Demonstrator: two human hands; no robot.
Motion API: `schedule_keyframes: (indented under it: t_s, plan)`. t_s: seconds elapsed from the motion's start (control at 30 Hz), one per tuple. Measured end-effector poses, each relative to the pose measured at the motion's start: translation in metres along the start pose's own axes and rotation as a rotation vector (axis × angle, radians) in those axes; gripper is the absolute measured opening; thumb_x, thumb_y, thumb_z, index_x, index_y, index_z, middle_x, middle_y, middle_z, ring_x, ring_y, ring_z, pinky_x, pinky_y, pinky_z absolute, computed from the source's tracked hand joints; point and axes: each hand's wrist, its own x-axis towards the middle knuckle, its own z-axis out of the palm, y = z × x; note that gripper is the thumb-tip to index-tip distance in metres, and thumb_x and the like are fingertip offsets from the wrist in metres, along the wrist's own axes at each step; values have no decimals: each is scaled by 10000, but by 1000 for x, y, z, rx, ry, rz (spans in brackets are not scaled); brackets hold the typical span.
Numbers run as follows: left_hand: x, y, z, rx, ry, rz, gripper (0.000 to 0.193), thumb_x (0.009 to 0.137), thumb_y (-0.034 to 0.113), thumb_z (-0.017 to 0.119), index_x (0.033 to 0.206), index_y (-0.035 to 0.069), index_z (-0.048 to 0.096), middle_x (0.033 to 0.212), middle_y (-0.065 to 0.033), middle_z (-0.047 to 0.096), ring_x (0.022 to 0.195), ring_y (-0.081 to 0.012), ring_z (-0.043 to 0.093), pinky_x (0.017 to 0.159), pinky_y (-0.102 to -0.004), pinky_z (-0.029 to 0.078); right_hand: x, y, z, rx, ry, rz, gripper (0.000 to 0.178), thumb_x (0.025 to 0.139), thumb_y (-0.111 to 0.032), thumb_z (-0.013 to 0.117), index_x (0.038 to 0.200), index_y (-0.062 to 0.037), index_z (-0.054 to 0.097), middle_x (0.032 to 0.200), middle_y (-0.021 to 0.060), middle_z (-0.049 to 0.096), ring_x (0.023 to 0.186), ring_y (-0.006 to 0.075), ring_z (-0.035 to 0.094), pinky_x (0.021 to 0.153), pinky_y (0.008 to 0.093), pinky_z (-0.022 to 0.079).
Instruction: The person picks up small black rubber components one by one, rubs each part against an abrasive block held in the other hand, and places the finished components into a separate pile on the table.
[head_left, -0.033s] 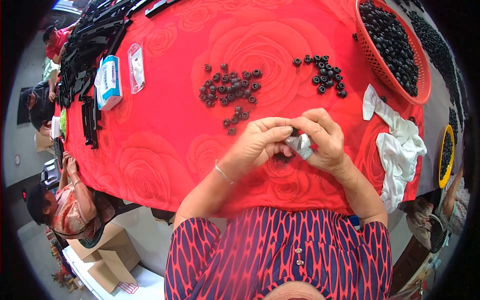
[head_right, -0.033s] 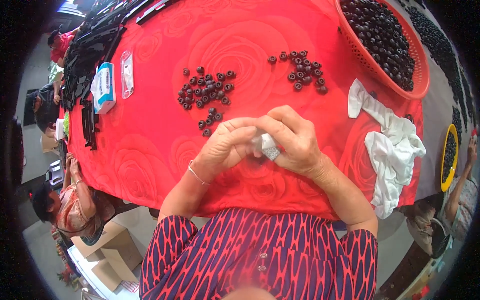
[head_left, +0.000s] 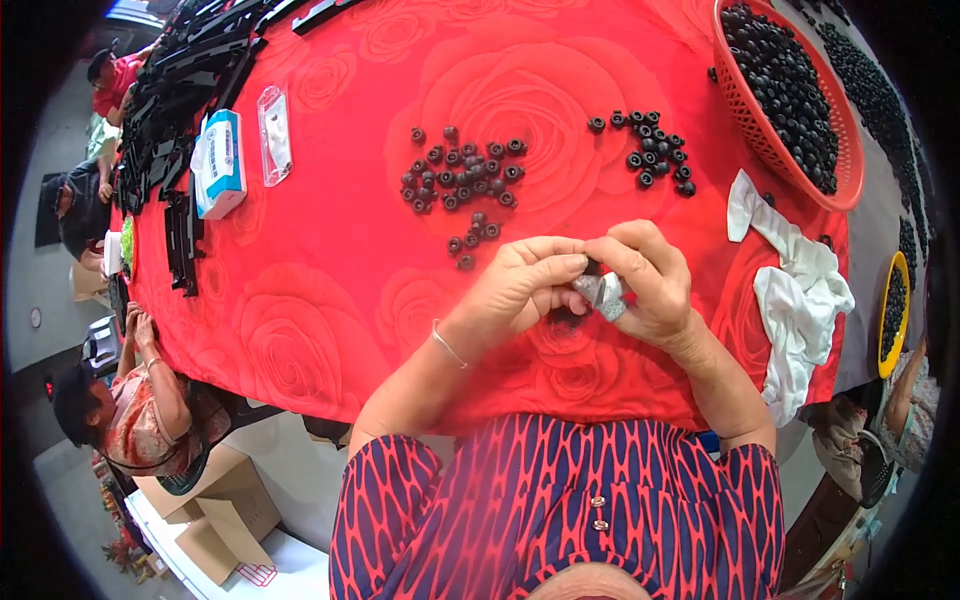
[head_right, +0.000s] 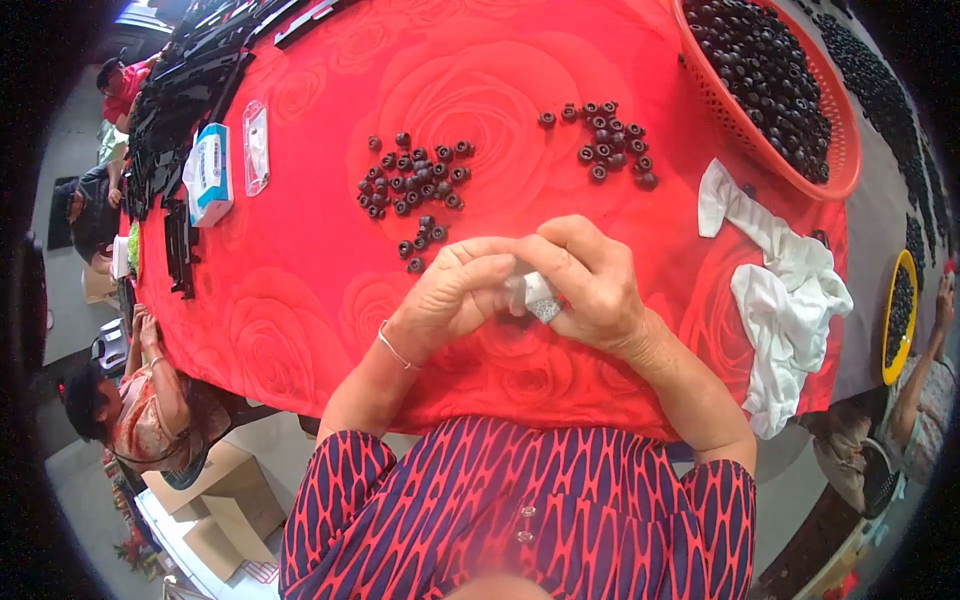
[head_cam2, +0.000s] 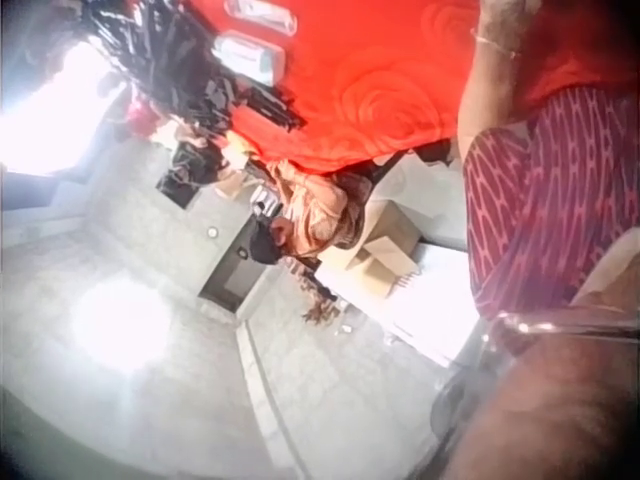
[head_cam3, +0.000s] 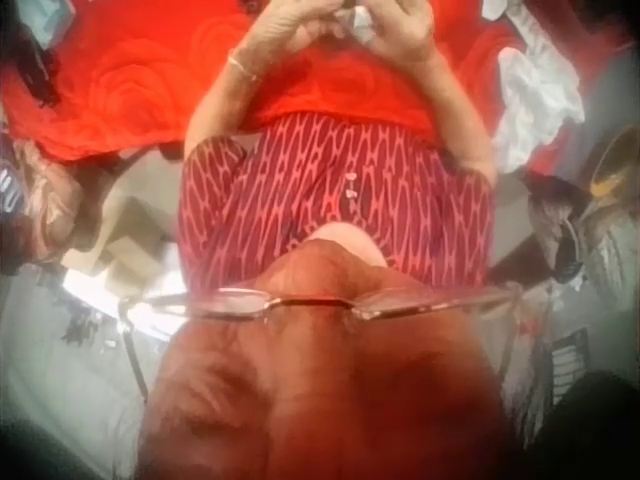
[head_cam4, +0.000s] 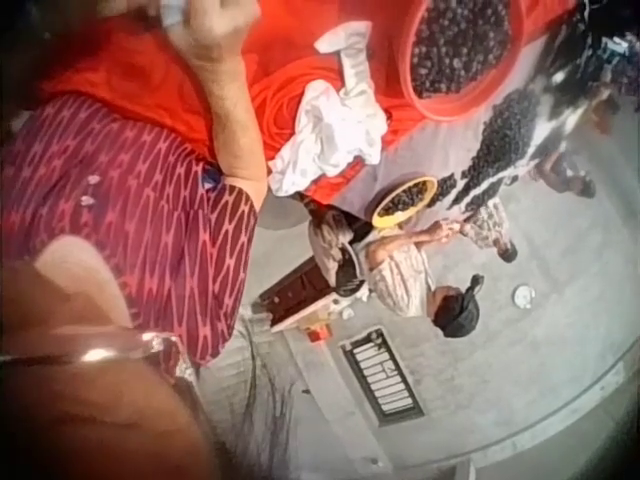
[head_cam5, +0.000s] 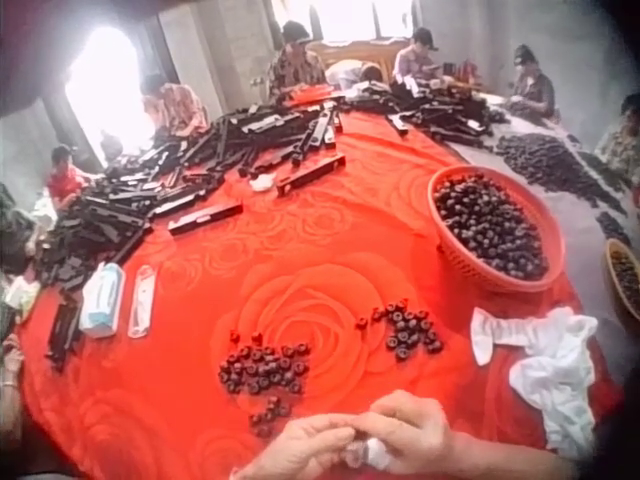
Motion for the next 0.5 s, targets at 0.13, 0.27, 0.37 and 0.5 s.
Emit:
schedule_keyframes:
  t_s: [0.13, 0.27, 0.37, 0.5]
  plan:
    - [-1, -2, 1, -13, 18, -39, 220, 879, 82, 568, 1070, -28, 576, 937, -91, 632, 800, -149, 615, 663, -254, 513, 3, -3, 1, -60, 64, -122, 406, 582, -82, 732, 962, 11, 620, 773, 93, 536, 618, 217, 550, 503, 311, 452]
    - [-4, -2, 2, 36, -37, 58, 212, 886, 77, 559, 1075, -20, 568, 967, -89, 624, 837, -143, 608, 690, -255, 508, 1, -2, 2, -89, 76, -163, 388, 572, -79, 722, 928, 23, 608, 768, 97, 528, 610, 221, 540, 489, 312, 443]
    - [-2, -1, 3, 78, -32, 140, 199, 892, 76, 551, 1070, -13, 562, 967, -91, 623, 839, -147, 609, 700, -258, 510, -4, 3, 0, -129, 58, -191, 363, 577, -76, 723, 900, 20, 590, 774, 102, 526, 612, 228, 535, 477, 314, 437]
    - [-3, 5, 7, 183, 23, 267, 186, 898, 77, 543, 1060, -16, 551, 943, -96, 624, 812, -152, 617, 696, -266, 522, 6, -5, -6, 35, 25, 4, 353, 669, -103, 717, 955, 4, 540, 804, 106, 522, 614, 229, 528, 500, 319, 437]
